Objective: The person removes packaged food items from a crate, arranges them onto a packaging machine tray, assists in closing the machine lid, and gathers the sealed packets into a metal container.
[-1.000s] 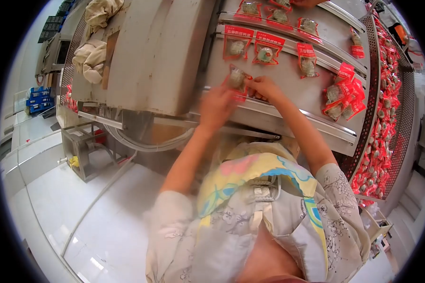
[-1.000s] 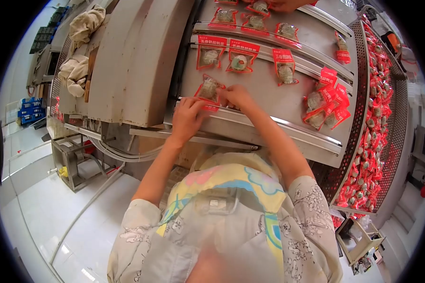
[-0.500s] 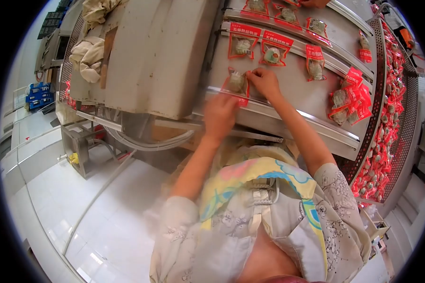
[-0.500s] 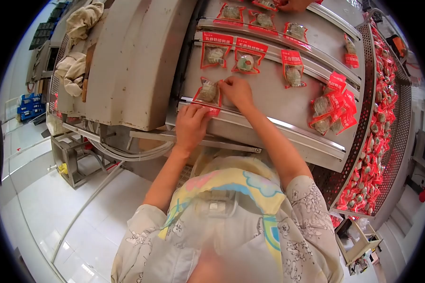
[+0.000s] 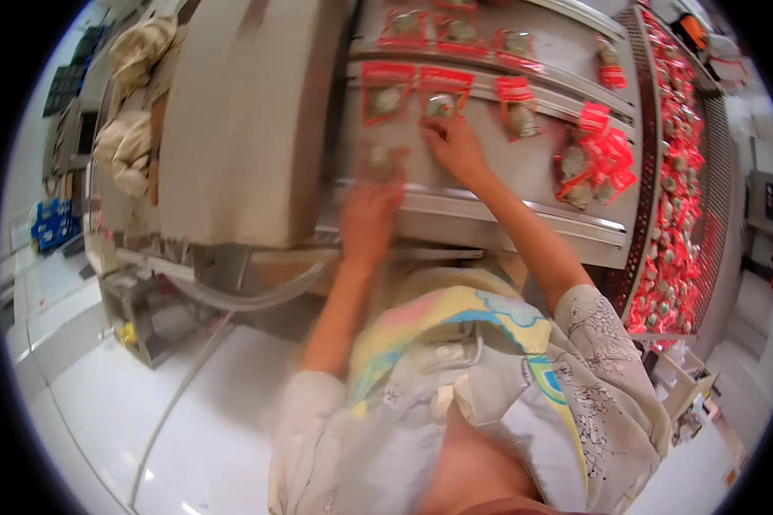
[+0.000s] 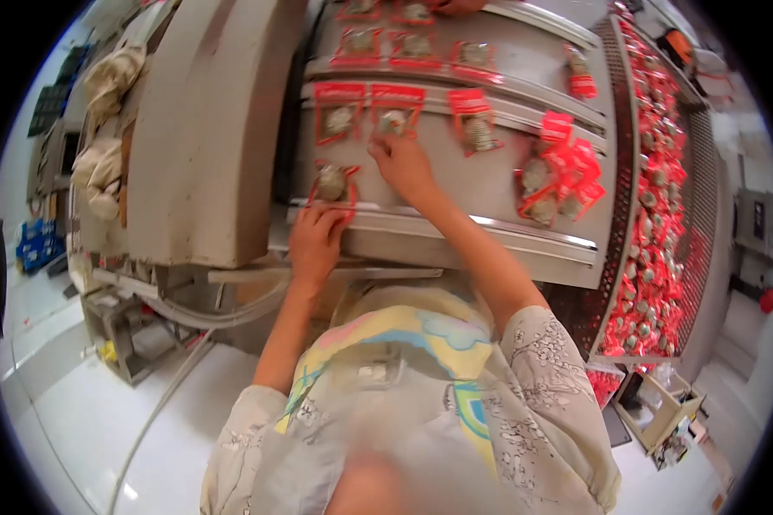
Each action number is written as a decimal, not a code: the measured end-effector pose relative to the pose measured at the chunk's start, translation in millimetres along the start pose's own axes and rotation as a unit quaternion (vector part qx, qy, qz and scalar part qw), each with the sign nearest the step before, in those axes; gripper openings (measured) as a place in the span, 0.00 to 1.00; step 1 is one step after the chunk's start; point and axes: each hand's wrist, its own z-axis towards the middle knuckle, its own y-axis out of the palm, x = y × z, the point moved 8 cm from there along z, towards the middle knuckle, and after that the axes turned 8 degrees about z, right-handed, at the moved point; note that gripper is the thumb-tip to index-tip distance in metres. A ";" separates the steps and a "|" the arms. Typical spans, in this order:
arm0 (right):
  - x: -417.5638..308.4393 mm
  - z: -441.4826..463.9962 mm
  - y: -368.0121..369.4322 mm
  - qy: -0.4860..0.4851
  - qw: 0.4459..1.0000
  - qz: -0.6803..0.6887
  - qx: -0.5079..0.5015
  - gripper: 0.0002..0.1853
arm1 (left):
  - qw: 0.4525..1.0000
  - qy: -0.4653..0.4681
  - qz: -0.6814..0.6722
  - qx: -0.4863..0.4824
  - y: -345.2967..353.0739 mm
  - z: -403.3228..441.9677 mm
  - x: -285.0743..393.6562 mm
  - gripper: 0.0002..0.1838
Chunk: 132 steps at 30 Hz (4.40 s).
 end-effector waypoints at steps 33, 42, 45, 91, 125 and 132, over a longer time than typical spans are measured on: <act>82.4 -105.5 -93.5 0.409 0.852 0.287 -0.160 0.23 | 0.668 -0.378 -0.472 -0.434 126.9 20.2 69.2 0.13; 82.4 -99.8 -74.2 0.397 0.800 0.351 -0.282 0.09 | 0.576 -0.373 -0.510 -0.519 121.1 29.3 68.6 0.07; 83.9 -92.8 -68.4 0.376 0.797 0.371 -0.293 0.08 | 0.562 -0.419 -0.509 -0.500 122.5 31.2 65.6 0.08; 43.1 -61.5 -26.9 0.167 0.957 -0.088 -0.220 0.14 | 0.956 0.012 0.153 -0.251 58.9 72.9 19.4 0.19; -17.7 -135.5 -179.0 -0.142 0.963 -0.111 0.202 0.04 | 0.586 -0.415 -0.512 -0.472 174.6 29.3 129.7 0.16; 49.2 -169.9 -188.2 0.068 0.951 0.224 0.204 0.14 | 0.574 -0.306 -0.511 -0.562 169.2 29.4 155.5 0.11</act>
